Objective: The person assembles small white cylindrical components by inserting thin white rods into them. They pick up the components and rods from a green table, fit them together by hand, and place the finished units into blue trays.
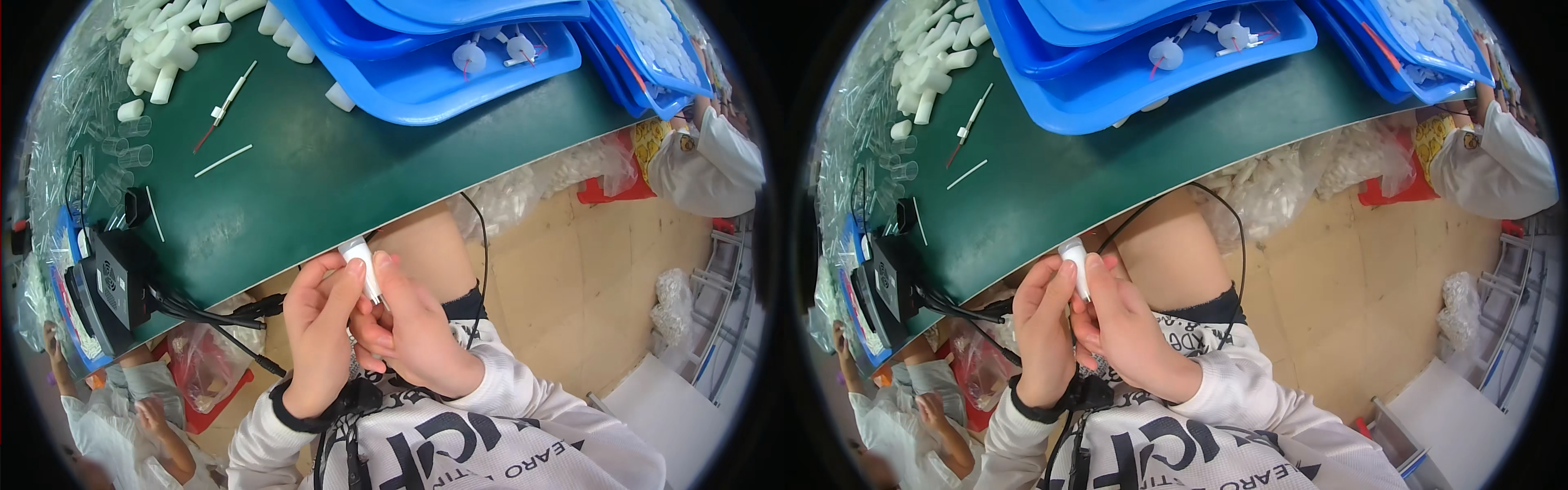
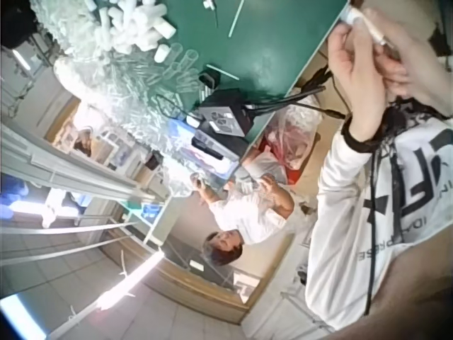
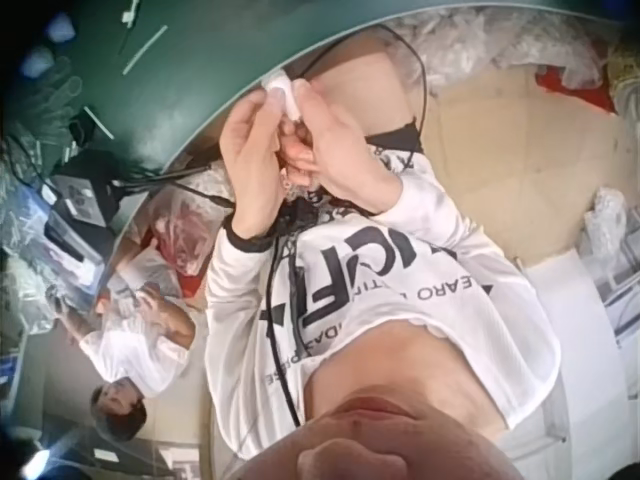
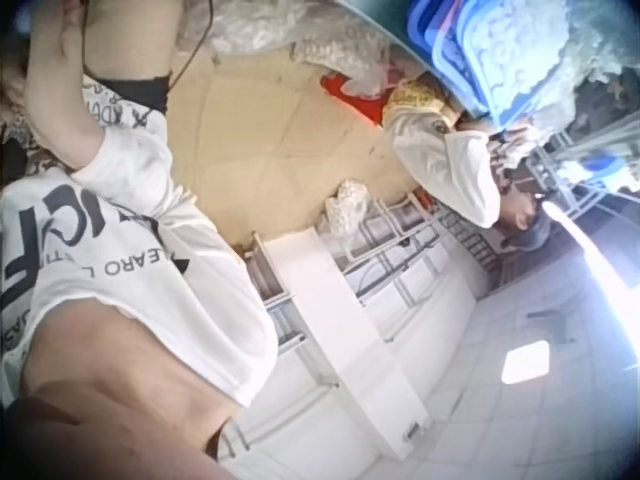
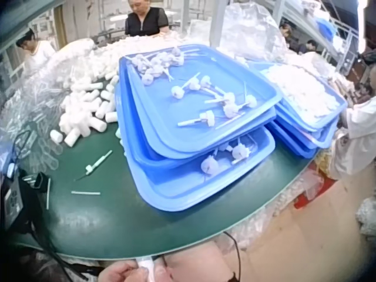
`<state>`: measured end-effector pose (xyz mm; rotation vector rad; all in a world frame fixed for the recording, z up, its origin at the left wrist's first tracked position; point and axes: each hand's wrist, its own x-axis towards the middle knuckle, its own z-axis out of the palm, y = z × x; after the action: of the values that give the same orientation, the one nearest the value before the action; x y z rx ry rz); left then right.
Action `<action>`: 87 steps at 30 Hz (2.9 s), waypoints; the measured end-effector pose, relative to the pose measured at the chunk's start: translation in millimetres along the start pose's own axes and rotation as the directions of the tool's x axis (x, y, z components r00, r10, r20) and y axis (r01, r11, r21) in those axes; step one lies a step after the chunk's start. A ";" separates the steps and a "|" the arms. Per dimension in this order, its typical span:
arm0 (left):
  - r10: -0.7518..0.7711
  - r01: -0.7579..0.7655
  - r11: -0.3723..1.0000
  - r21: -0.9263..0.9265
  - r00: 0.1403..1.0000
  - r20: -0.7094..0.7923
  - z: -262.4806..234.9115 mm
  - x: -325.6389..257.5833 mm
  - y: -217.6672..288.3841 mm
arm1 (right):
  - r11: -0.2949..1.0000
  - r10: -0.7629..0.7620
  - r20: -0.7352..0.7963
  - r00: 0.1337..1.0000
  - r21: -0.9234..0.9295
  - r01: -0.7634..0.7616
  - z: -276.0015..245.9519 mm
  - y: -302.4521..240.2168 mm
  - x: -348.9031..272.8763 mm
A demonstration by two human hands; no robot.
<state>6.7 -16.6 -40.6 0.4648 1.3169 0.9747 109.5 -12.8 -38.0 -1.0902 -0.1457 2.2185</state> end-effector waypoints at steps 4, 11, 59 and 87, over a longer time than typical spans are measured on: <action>0.006 -0.006 1.000 -0.007 0.999 0.038 -5.3 2.9 -7.0 | 0.979 -0.093 0.029 0.995 -0.181 0.097 -9.4 8.7 5.8; 0.097 -0.075 0.986 -0.146 0.984 0.149 -8.7 10.5 -21.2 | 0.925 -0.119 0.006 0.993 -0.363 0.113 -17.9 1.7 2.0; 0.856 -0.758 0.095 0.645 0.393 0.337 13.5 -10.5 -28.8 | 0.753 -0.591 0.117 0.799 -0.278 0.597 -50.8 -0.7 -30.1; 0.572 -0.422 0.425 0.801 0.811 0.123 -53.3 -72.0 160.9 | -0.114 -0.806 0.096 0.585 -0.993 0.006 -281.4 -125.3 114.1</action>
<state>-93.0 0.7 113.2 1.6124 1.8075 0.8392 331.3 103.5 -250.6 -1.9317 -1.7627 0.6308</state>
